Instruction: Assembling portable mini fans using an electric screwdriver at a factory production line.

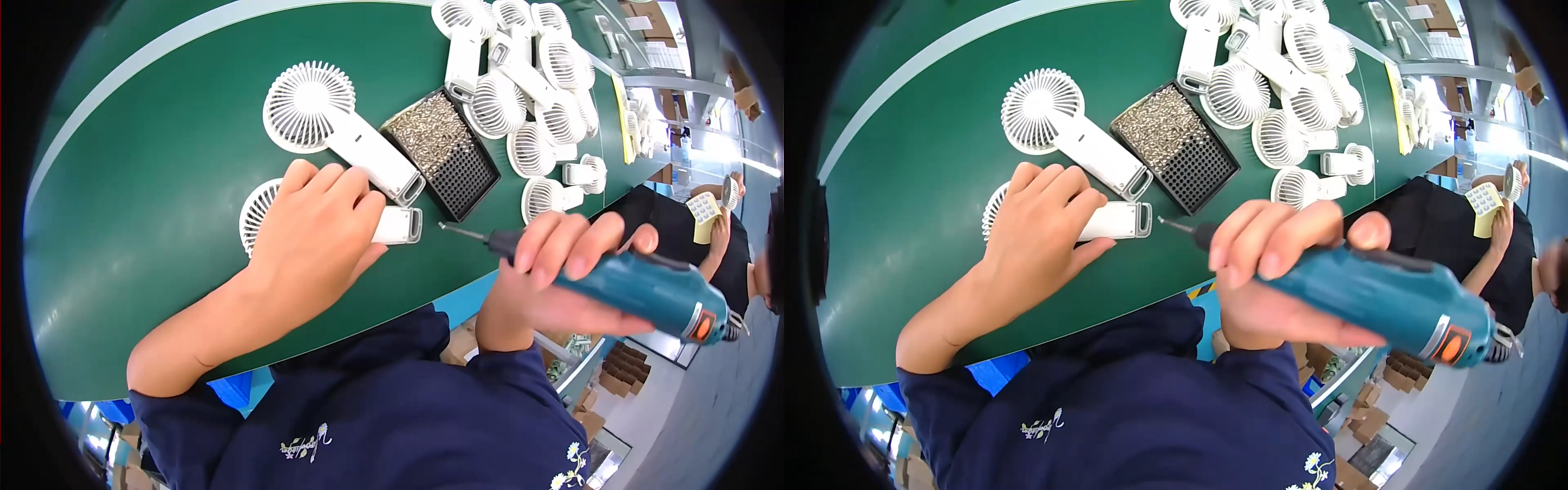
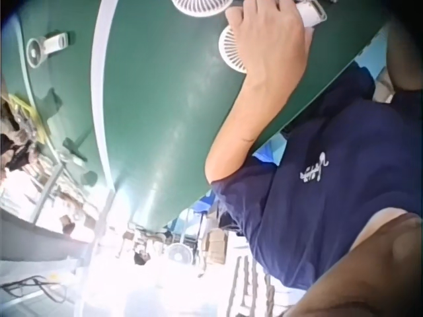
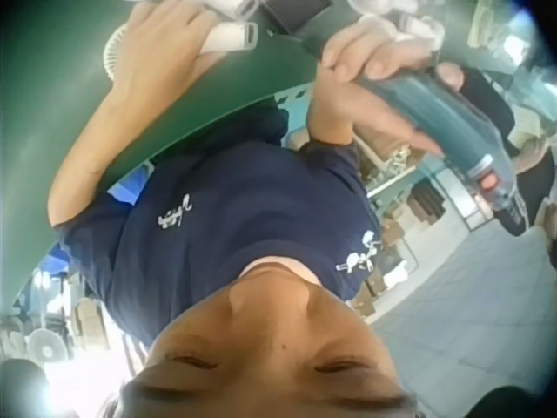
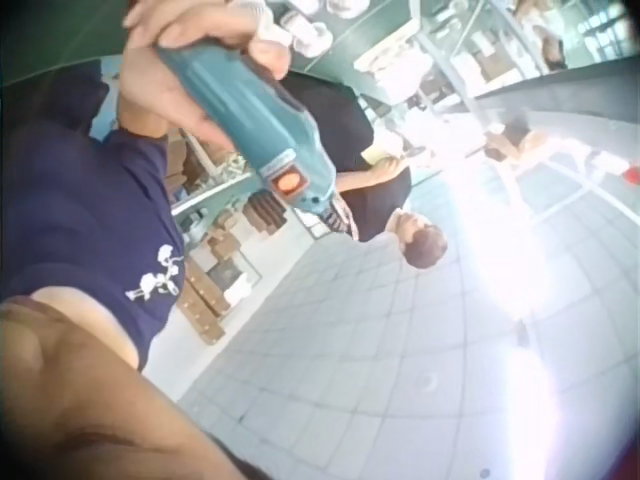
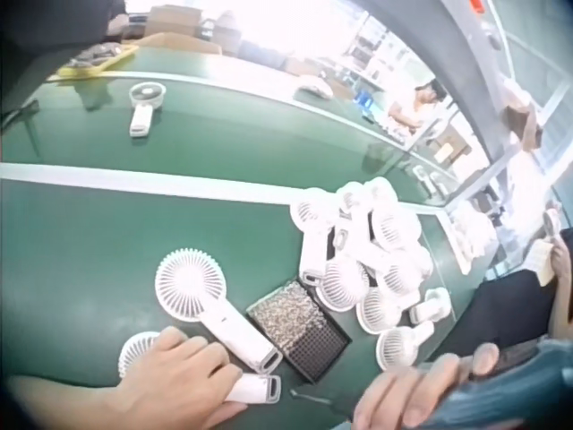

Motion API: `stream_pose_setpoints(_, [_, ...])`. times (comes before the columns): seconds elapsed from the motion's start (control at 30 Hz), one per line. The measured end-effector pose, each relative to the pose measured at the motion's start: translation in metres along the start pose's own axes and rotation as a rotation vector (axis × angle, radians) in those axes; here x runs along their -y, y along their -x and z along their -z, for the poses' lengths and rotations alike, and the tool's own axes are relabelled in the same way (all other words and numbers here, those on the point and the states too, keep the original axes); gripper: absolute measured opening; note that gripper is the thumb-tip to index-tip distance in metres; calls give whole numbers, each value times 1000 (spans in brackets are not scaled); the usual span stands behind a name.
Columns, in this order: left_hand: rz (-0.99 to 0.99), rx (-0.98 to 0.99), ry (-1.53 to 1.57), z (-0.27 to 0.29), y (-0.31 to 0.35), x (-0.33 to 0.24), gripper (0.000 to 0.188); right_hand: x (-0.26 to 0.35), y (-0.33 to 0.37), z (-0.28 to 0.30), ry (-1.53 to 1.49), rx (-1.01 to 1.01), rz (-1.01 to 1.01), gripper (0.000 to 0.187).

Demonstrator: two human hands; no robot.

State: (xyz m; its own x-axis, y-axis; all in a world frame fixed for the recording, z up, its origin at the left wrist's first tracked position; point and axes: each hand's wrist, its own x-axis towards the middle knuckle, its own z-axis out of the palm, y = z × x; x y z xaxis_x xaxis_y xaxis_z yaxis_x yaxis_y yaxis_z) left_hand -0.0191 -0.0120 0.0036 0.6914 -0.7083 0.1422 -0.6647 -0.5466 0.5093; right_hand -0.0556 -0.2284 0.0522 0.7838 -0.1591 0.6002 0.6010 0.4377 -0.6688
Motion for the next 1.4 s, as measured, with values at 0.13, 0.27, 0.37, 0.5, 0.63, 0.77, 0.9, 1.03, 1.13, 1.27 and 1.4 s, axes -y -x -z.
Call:
stream_pose_setpoints(0.13, [3,-23,-32,0,3,-1,31,-11,20,-10,43,-9,-53,77])
stream_pose_setpoints(0.27, [-116,-210,103,-7,1,-10,24,-9,21,-19,52,23,-91,70])
stream_pose_setpoints(0.37, [-201,-297,205,-20,2,-11,22,-9,23,-22,6,-10,-82,73])
stream_pose_setpoints(0.5, [-212,-264,238,-20,2,-11,22,-11,26,-20,-39,-43,-71,76])
stream_pose_setpoints(0.63, [-240,-286,245,-21,1,-11,22,-8,22,-20,20,-20,-75,68])
stream_pose_setpoints(0.77, [-250,-278,280,-20,1,-11,23,-8,20,-20,-9,-10,-105,67])
stream_pose_setpoints(0.9, [-248,-243,252,-18,0,-12,17,-7,20,-20,-27,-21,-139,66])
stream_pose_setpoints(1.03, [-274,-240,292,-20,-1,-11,17,-7,14,-15,-61,5,-199,64])
stream_pose_setpoints(1.13, [-284,-193,281,-15,0,-11,17,-4,11,-12,-109,138,-268,62])
stream_pose_setpoints(1.27, [-301,-168,303,-13,1,-10,18,-5,12,-12,-98,117,-253,62])
stream_pose_setpoints(1.4, [-297,-175,302,-14,1,-10,18,-5,18,-20,-184,10,-166,69])
